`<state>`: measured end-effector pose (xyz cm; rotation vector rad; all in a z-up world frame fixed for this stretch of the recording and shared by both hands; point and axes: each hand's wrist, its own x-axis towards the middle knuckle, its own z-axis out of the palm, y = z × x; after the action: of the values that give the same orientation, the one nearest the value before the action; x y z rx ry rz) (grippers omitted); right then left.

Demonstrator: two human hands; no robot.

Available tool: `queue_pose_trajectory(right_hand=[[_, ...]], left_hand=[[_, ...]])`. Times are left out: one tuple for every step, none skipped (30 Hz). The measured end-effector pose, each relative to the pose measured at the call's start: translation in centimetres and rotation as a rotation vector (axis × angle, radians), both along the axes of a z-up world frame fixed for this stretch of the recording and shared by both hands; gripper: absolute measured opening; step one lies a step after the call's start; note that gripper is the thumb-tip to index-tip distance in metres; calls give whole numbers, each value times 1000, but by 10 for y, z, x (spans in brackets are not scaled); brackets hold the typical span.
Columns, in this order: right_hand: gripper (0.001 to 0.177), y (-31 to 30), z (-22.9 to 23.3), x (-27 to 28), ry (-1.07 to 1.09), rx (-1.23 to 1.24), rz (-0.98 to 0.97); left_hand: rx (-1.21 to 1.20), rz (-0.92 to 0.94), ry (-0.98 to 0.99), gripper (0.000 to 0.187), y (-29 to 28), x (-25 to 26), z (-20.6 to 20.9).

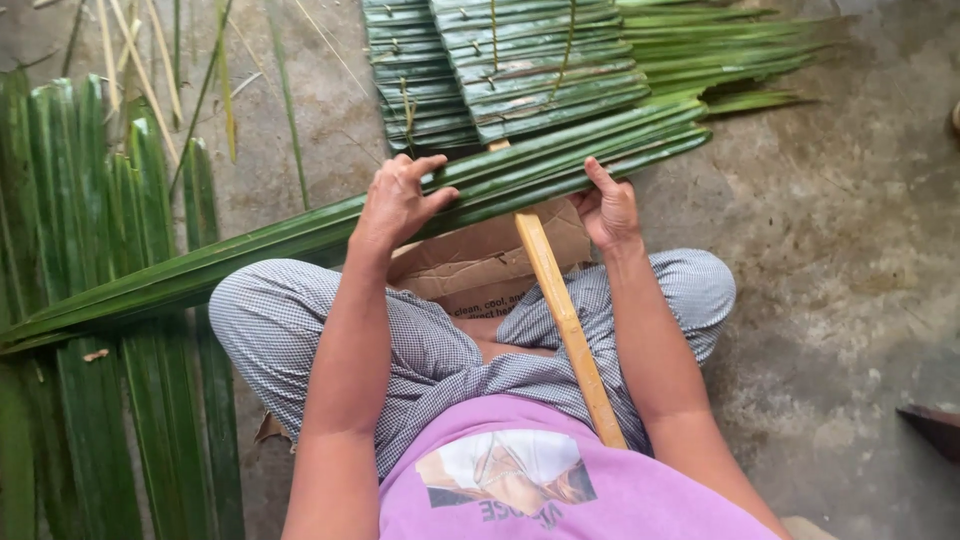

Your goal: Weaving individual palm leaves over a wooden rod to create a traditional mat or thatch while sitting on the floor.

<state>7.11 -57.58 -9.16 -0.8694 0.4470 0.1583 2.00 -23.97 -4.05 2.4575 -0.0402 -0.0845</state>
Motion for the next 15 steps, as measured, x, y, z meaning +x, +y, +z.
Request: queue_pose_trajectory(right_hand=[[24, 2, -2, 0, 8, -5, -15], [23, 3, -3, -1, -3, 0, -3], [23, 5, -5, 0, -16, 7, 9], [23, 2, -6, -1, -10, 2, -7], [21, 2, -7, -1, -25, 18, 24], [18, 3, -7, -1, -41, 33, 55], [18, 3, -6, 0, -39, 33, 51], [17, 3, -4, 1, -41, 37, 52], [16, 4, -4, 1, -41, 41, 58], [16, 1, -6, 1, -36, 41, 58], [14, -2, -8, 3, -33, 49, 52], [13, -4, -10, 4, -30, 57, 46], [13, -4, -3, 5, -29, 57, 47], [12, -4, 4, 6, -27, 62, 29], [12, -4, 12, 7, -27, 68, 10]], left_hand=[[-5, -15, 8, 51, 1, 1, -1], [2, -3, -4, 50, 2, 3, -3], [11, 9, -18, 48, 3, 5, -3], [6, -7, -12, 48, 0, 5, 0], [-34, 7, -21, 45, -1, 4, 4], [-74, 22, -31, 43, -1, 3, 9], [-74, 18, -28, 43, -2, 5, 8], [-87, 26, -46, 42, -2, 6, 8], [-99, 39, -61, 41, -1, 5, 7], [-99, 40, -55, 41, 1, 6, 7], [-107, 38, -58, 41, 3, 6, 7], [-116, 35, -60, 41, 6, 7, 7], [-116, 36, -58, 41, 7, 7, 9], [-145, 49, -61, 40, 9, 6, 10], [-173, 61, -64, 38, 11, 6, 12]])
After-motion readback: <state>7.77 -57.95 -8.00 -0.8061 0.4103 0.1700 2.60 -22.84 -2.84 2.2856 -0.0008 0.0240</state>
